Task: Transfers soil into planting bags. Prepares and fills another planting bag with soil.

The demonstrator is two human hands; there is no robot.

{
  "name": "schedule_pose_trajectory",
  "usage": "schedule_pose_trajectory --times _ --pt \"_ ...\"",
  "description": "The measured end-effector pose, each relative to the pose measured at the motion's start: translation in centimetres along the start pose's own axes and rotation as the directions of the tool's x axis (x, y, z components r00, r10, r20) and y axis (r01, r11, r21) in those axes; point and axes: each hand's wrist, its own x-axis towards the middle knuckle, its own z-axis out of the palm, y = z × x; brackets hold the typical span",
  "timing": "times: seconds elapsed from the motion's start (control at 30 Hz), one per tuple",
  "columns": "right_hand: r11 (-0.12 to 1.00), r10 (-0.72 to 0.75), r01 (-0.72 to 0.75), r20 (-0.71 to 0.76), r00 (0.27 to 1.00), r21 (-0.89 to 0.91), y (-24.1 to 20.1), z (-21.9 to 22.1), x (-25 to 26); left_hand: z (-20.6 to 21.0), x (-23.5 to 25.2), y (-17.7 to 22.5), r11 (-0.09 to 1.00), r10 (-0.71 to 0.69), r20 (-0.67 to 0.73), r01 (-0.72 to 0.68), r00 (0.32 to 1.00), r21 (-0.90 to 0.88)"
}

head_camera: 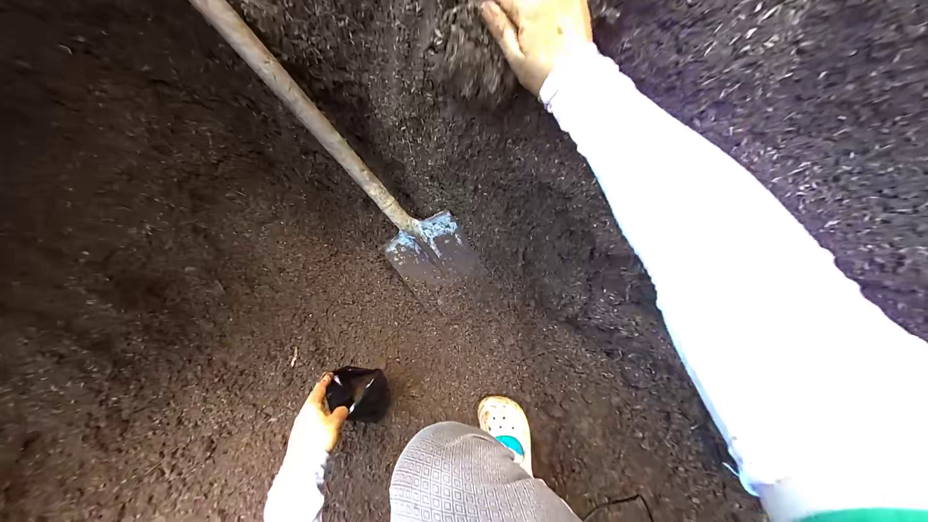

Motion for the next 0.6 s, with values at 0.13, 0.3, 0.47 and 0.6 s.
schedule_pose_trajectory --times 0.13,0.3,0.47,0.6 --pt "0.992 -0.120 0.122 -0.068 0.990 0.014 0.3 4.3 -5.9 0.0 0.1 0.1 1.000 0.010 -0.002 -0.010 1.000 0.002" --pt "0.966 -0.112 0.066 0.176 0.978 0.248 -2.5 5.6 -17.0 0.1 0.8 -0.6 0.990 0.133 0.025 -0.134 0.991 0.034" --pt "0.190 0.312 -0.958 0.912 0.265 0.213 -3.1 8.7 -39.4 -0.3 1.1 0.1 0.986 0.063 0.088 -0.076 0.994 0.151" --pt "-0.414 0.151 -0.874 0.928 -0.341 -0.253 -1.9 15.1 -48.0 0.0 2.1 1.0 0.969 -0.015 0.090 -0.007 0.996 0.246"
